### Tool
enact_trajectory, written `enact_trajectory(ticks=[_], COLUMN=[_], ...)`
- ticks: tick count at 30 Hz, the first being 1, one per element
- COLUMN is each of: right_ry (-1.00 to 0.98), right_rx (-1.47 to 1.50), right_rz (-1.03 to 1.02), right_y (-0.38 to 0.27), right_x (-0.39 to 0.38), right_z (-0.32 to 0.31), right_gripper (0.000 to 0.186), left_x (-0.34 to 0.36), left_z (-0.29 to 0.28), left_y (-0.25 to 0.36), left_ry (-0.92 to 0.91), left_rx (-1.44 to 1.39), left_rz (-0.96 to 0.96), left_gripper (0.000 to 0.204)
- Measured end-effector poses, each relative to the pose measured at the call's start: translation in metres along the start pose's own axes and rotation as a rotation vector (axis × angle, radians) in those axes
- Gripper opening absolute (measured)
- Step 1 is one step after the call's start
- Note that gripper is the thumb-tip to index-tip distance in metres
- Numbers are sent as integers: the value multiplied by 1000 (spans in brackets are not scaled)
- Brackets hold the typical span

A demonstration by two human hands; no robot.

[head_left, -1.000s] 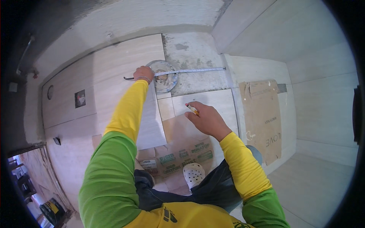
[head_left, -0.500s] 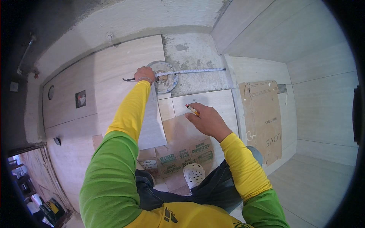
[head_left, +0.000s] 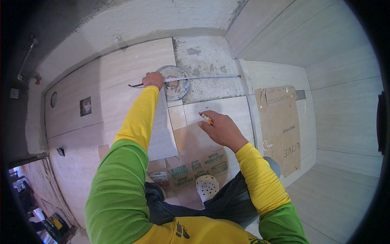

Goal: The person uses a level to check the flatness of tiles on the floor. They use a tape measure and a pencil to measure and mark a tile near a drain hole.

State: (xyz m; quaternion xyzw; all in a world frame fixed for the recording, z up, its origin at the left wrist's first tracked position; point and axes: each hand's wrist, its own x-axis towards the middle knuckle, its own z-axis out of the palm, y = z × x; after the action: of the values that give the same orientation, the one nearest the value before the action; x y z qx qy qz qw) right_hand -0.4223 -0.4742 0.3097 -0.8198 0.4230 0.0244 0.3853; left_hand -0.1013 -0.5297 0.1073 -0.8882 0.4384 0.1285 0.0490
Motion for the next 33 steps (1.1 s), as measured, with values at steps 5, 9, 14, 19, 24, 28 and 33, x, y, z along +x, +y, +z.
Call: enact_trajectory(ticks=[5,9,14,19,24,28,33], right_ry=[7,18,2,14,26,-46,-5], right_rx=[3,3,13,35,38,-3,27], right_rz=[-15,-21,-19,-14,-58,-3,-45], right_y=[3,4,3,4,2,4,5], right_x=[1,0,1,-2,1,2,2], right_z=[1,0,3,1,7,0,3], right_gripper=[39,39,39,39,39,36,33], left_x=[-3,-5,-5,-6,3,-5,-4], left_z=[-5,-8,-3,-1,4,2,6], left_y=[-2,1,-5,2,-16,4,-6], left_ry=[-15,-38,-20,-10,-4,-59,7], left_rx=[-16,-20,-16,-18,-34,11,-7], left_rz=[-11,-14,-11,7,-32,-13,16], left_gripper=[32,31,33,35,35,29,31])
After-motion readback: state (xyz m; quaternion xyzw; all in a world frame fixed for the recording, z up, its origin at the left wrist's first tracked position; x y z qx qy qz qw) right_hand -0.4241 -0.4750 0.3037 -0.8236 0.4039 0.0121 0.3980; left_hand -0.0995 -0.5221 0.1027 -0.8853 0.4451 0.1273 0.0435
